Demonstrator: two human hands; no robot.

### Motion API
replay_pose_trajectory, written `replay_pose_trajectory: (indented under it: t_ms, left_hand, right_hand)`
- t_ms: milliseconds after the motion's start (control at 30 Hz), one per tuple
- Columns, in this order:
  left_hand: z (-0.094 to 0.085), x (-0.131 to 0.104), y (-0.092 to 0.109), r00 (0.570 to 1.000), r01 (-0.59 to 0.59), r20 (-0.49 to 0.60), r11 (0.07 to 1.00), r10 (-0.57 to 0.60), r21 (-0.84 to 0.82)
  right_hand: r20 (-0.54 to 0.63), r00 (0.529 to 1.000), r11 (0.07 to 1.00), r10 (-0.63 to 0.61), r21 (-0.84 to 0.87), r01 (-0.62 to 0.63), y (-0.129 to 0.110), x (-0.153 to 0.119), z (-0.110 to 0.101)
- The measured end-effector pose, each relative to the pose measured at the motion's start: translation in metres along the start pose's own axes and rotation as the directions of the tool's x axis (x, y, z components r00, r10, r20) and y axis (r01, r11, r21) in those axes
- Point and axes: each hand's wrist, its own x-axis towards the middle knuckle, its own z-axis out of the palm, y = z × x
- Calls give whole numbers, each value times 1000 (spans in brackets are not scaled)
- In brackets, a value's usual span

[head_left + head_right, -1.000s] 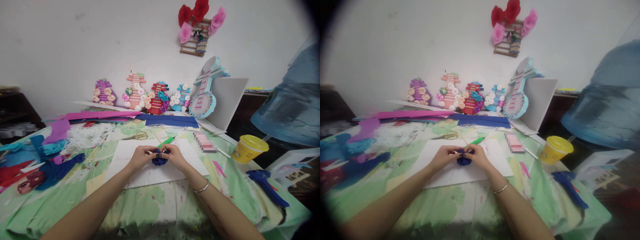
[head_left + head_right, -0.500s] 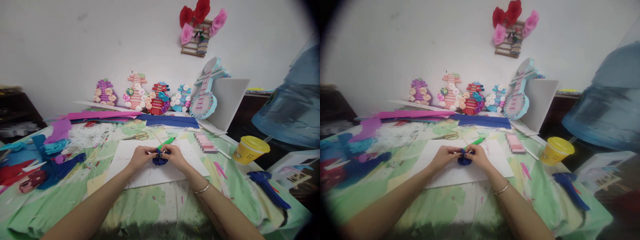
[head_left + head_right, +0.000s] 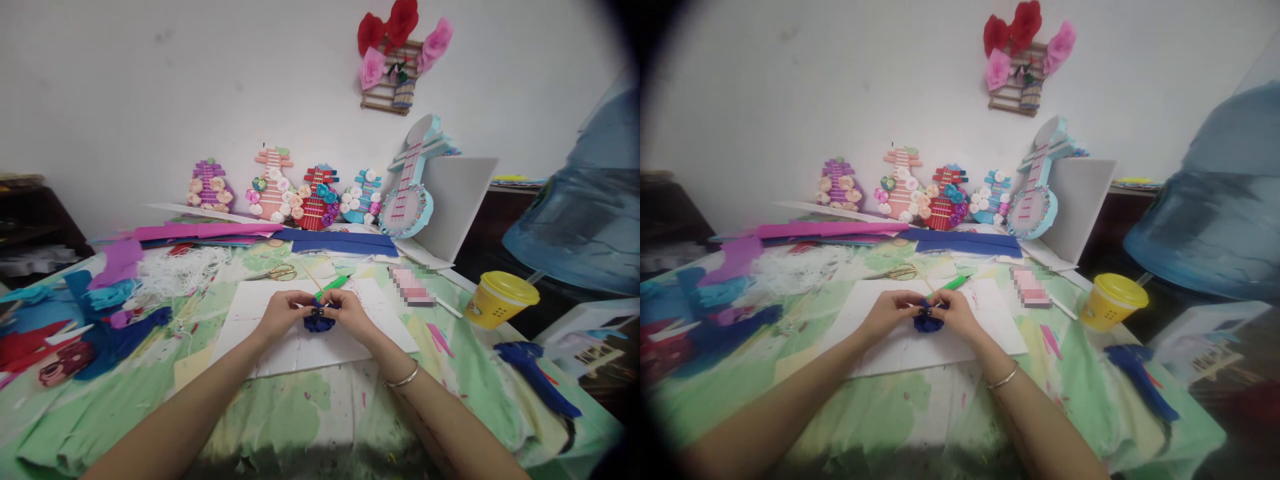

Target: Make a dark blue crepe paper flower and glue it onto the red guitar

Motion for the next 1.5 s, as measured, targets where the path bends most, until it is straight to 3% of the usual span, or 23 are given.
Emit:
replay_pose_trajectory:
  t_ms: [533,867,1200,1367,1500]
  left_hand:
    - [-1,0,-1,999,38,-8,993,-38,114]
    - [-2,1,-5,996,84,11,996,-84,19]
    - [-3,0,-5,995,103,-11,991,-103,79]
    - [-2,3,-7,994,113,7,993,-113,-25]
    - [-5,3,-1,990,120,94,983,-108,-136]
  right_hand:
    - [-5,1000,998,-1,-57,1,0,0,1]
    - [-12,1000,997,4,-71,-5,-2,0,0]
    - [-20,1000,993,12,-121,-15,-3,-1,1]
    - [1,1000,999,30,-44,-30,-6,-2,0]
    - [81,996,997,44,57,-49,-9,-3,0]
